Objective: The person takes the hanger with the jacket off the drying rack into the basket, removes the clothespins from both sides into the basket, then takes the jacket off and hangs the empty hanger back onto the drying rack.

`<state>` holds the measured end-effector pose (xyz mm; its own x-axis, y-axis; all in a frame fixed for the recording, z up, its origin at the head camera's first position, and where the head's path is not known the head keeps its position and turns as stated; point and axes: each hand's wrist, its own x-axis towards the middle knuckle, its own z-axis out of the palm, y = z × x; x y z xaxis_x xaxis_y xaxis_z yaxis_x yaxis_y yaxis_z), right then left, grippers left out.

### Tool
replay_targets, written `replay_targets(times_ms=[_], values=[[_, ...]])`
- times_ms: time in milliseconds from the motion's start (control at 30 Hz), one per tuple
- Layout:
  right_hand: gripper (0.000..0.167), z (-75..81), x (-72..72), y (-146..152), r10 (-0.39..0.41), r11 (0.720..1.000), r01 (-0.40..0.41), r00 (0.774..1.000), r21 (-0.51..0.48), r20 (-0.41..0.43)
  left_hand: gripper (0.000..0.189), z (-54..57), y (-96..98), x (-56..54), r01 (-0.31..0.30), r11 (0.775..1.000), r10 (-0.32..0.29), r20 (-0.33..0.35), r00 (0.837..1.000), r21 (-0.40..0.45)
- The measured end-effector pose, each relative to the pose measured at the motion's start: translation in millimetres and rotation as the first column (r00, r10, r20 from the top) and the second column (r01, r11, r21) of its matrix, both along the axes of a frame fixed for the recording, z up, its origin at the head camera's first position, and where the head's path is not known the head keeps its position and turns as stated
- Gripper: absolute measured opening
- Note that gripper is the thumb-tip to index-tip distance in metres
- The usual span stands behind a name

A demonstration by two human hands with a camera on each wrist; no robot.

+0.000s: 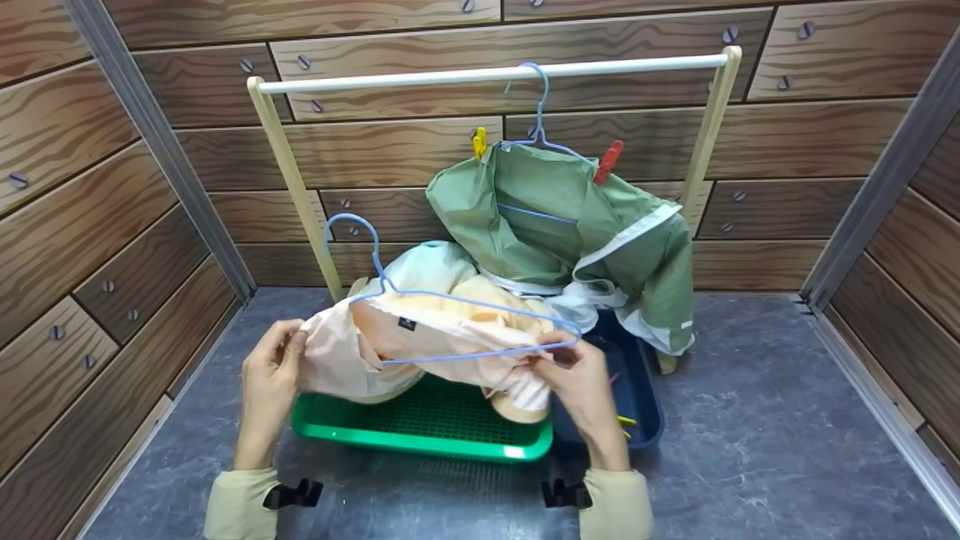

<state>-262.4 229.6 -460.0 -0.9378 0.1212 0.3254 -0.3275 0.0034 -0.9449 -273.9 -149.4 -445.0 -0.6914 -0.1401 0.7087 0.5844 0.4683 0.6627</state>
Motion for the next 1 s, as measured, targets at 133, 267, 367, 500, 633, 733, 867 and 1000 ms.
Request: replay_targets(times_ms=[133, 267, 367, 500, 633, 733, 867, 1000], values=[[0.015, -6.9, -4.2, -10, 0.075, 0.978, -0.073, 0.997, 0.195, 0.0, 0.012, -1.6, -0.2, 0.3, 0.002, 1.0, -0.002, -0.002, 1.0, 0.002], [0.015, -11.7, -6.1, -15, 0.141, 0.833, -0.156, 0.988, 0.53, 0.069, 0.012, -2.8, 1.2, -0.9, 0.011, 1.0, -0.011, -0.012, 1.0, -0.009], [0.014, -8.3, -3.9, -18, 0.215, 0.738, -0.259, 0.965, 0.623, 0.148, 0.012, -2.6, 2.4, -1.9, 0.021, 1.0, -0.022, -0.019, 1.0, -0.017], [0.023, 10.1, 9.8, -20, 0.313, 0.717, -0.362, 0.931, 0.596, 0.189, 0.012, -2.7, 1.5, -2.7, 0.015, 0.999, -0.016, -0.022, 1.0, -0.028], [0.021, 33.4, 32.3, -16, 0.327, 0.735, -0.306, 0.942, 0.605, 0.078, 0.012, -3.1, 1.2, -3.1, 0.01, 0.999, -0.011, -0.022, 1.0, -0.035], [0.017, 46.9, 45.2, -11, 0.228, 0.828, -0.127, 0.966, 0.547, -0.121, 0.011, -2.6, 1.7, -2.5, 0.013, 0.999, -0.014, -0.016, 1.0, -0.038], [0.024, 54.1, 49.2, -1, -0.055, 0.862, 0.242, 0.918, 0.446, -0.392, 0.012, -1.2, 2.9, -1.6, 0.024, 0.999, -0.025, -0.01, 1.0, -0.04], [0.027, 48.3, 44.4, 8, -0.154, 0.799, 0.353, 0.903, 0.487, -0.402, 0.014, -1.7, 4.4, -1.0, 0.041, 0.998, -0.042, -0.016, 0.999, -0.055]])
